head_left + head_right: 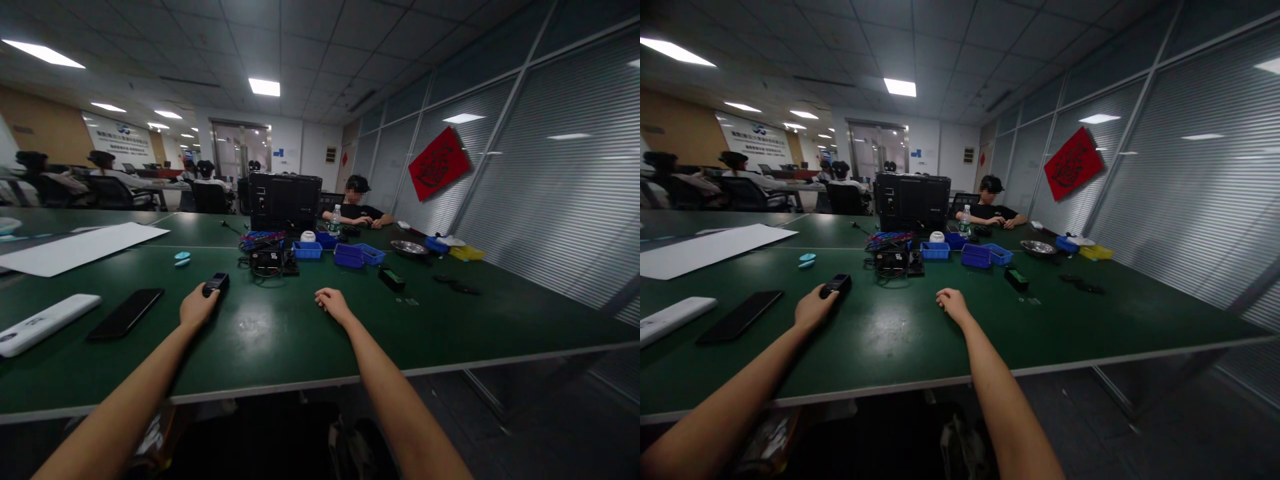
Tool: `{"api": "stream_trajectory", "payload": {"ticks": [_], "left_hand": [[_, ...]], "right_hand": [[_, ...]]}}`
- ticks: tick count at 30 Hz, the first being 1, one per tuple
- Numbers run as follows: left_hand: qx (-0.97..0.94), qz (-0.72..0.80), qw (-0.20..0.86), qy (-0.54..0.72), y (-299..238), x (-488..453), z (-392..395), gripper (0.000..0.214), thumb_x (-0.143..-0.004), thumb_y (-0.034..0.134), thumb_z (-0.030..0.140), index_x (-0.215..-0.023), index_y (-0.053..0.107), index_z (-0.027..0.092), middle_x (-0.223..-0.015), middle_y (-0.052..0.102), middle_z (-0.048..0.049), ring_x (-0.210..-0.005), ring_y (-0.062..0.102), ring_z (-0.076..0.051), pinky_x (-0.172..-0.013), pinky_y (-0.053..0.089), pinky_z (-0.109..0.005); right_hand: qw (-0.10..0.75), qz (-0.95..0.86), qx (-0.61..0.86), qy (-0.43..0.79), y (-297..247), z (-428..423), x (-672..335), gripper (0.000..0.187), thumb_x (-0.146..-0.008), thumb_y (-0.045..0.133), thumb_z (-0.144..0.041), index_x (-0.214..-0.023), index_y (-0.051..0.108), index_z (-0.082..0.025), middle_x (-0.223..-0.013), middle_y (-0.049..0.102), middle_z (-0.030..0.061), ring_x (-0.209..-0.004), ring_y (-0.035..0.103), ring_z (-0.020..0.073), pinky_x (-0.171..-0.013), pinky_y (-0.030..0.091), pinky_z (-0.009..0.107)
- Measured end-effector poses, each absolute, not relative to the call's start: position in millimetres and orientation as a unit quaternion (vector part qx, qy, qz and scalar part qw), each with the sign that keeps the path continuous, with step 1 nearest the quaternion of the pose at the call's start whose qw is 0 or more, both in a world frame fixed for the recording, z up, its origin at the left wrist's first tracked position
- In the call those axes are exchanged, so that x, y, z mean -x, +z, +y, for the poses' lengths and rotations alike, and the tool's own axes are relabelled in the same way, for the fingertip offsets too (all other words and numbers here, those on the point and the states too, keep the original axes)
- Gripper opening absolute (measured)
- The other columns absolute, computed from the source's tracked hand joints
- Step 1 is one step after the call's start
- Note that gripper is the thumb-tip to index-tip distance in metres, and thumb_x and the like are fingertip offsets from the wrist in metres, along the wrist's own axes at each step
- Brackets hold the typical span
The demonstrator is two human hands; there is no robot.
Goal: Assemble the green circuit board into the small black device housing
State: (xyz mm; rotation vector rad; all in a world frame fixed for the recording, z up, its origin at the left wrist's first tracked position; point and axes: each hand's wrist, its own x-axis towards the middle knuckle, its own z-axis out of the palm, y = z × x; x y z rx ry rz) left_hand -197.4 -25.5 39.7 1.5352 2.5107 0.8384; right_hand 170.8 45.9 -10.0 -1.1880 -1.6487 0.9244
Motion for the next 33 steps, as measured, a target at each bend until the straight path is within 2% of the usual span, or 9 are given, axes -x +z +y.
{"api": "stream_trajectory", "payload": {"ticks": [17, 21, 24, 26, 29, 33], "left_hand": [[-0.637, 0.715, 0.069, 0.279, 25.8, 76.7, -20.8, 0.053, -0.078, 0.042, 0.048, -0.122, 0.046, 0.018, -0.109, 0.061, -0.0111, -0.099, 0.056, -0.024, -0.08, 0.04, -0.03], [-0.65, 0.701, 0.073, 0.284, 22.4, 48.5, -19.5, 0.053, -0.078, 0.044, 0.048, -0.122, 0.045, 0.018, -0.109, 0.061, -0.0116, -0.098, 0.057, -0.023, -0.079, 0.04, -0.029], [-0.667, 0.679, 0.079, 0.297, 17.2, 27.5, -18.3, 0.055, -0.077, 0.046, 0.049, -0.122, 0.044, 0.018, -0.107, 0.062, -0.0119, -0.096, 0.058, -0.023, -0.078, 0.041, -0.028], [-0.685, 0.652, 0.088, 0.313, 13.0, 13.4, -17.9, 0.057, -0.076, 0.048, 0.049, -0.123, 0.043, 0.017, -0.107, 0.062, -0.0117, -0.096, 0.058, -0.022, -0.078, 0.041, -0.028], [-0.721, 0.603, 0.105, 0.325, 7.5, -4.8, -17.5, 0.061, -0.075, 0.052, 0.043, -0.128, 0.037, 0.019, -0.114, 0.058, -0.0101, -0.099, 0.056, -0.021, -0.081, 0.041, -0.027], [-0.742, 0.593, 0.116, 0.289, 5.2, -16.6, -16.0, 0.071, -0.073, 0.055, 0.032, -0.135, 0.024, 0.019, -0.121, 0.053, -0.011, -0.105, 0.053, -0.021, -0.086, 0.039, -0.028]], "right_hand": [[0.423, -0.666, 0.499, 0.358, -6.5, 42.8, -168.4, 0.019, -0.07, 0.045, -0.013, -0.081, 0.062, -0.014, -0.068, 0.063, 0.0022, -0.053, 0.054, 0.0082, -0.043, 0.04, 0.016], [0.401, -0.686, 0.513, 0.325, 0.1, 36.1, -166.0, 0.021, -0.072, 0.045, -0.011, -0.081, 0.063, -0.016, -0.068, 0.064, 0.0013, -0.056, 0.055, 0.0093, -0.053, 0.044, 0.019], [0.384, -0.718, 0.525, 0.246, 6.3, 26.4, -160.5, 0.02, -0.074, 0.046, -0.014, -0.082, 0.064, -0.018, -0.074, 0.065, 0.0016, -0.067, 0.058, 0.012, -0.067, 0.045, 0.024], [0.389, -0.736, 0.52, 0.189, 9.9, 19.4, -154.8, 0.021, -0.078, 0.046, -0.021, -0.089, 0.064, -0.019, -0.085, 0.065, 0.0038, -0.078, 0.058, 0.0144, -0.075, 0.043, 0.026], [0.4, -0.739, 0.524, 0.143, 13.0, 11.6, -145.6, 0.033, -0.082, 0.043, -0.032, -0.107, 0.057, -0.015, -0.102, 0.06, 0.0099, -0.093, 0.054, 0.018, -0.084, 0.039, 0.029], [0.361, -0.723, 0.581, 0.099, 13.0, 8.4, -138.5, 0.049, -0.079, 0.048, -0.039, -0.12, 0.046, -0.013, -0.112, 0.055, 0.015, -0.103, 0.048, 0.0235, -0.089, 0.035, 0.034]]}}
